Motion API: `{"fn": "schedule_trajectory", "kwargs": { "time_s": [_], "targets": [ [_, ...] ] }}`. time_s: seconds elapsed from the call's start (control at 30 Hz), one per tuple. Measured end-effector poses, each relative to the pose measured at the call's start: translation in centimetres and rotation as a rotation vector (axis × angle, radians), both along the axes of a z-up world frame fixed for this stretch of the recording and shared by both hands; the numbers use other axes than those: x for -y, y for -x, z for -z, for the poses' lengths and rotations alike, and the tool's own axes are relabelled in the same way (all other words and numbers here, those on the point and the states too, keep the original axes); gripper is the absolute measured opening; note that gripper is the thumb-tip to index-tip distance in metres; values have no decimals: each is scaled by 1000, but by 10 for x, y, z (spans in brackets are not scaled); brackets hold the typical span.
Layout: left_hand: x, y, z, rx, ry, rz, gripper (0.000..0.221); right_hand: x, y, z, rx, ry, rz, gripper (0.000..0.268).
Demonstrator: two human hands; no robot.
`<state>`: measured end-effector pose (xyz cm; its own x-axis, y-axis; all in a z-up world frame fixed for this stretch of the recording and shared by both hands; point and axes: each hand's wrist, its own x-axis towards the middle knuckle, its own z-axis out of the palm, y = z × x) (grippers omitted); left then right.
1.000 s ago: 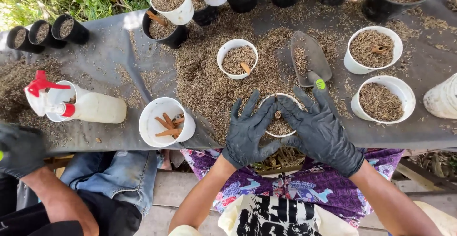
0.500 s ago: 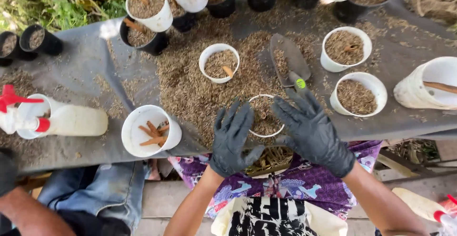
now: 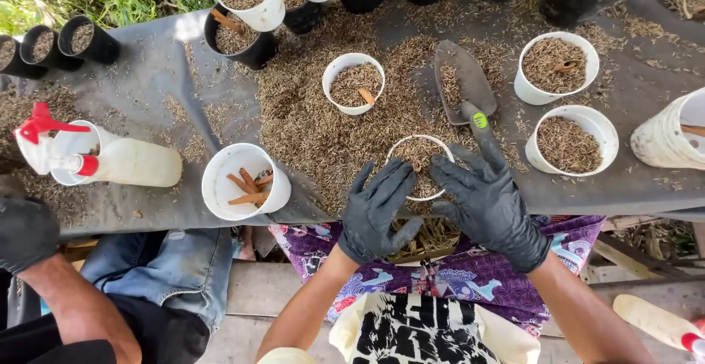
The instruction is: Filling small plastic pots with soil substrate using a hand trowel and inserting markers into the soil.
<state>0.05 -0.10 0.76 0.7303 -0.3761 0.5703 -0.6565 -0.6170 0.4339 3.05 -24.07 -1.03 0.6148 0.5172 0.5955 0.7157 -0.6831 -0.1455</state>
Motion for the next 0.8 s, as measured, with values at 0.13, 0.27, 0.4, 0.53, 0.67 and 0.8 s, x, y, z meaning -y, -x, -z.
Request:
{"fn": "schedule_trajectory", "kwargs": {
  "time_s": [0.13,0.27,0.4,0.53,0.67,0.8],
  "targets": [
    [4,8,0,2,29,-25,68,-3,11,-25,-17,-64,-6,55],
    [7,5,28,77,-24,-44,66,-15,13,-31,37,-89,-66,35],
    [7,6,24,92,-31,-56,60,-12,9,-14,62,-87,-100,29],
    [6,3,27,94,42,-41,63,-9,3,-19,47,-123,-125,30],
    [-5,-13,22,130,140,-90,78,-1,-7,-12,49,-122,-117,50],
    [-7,-23,-6,57,39,-48,87,-14,-17,-37,35,12,-102,77]
  ]
}}
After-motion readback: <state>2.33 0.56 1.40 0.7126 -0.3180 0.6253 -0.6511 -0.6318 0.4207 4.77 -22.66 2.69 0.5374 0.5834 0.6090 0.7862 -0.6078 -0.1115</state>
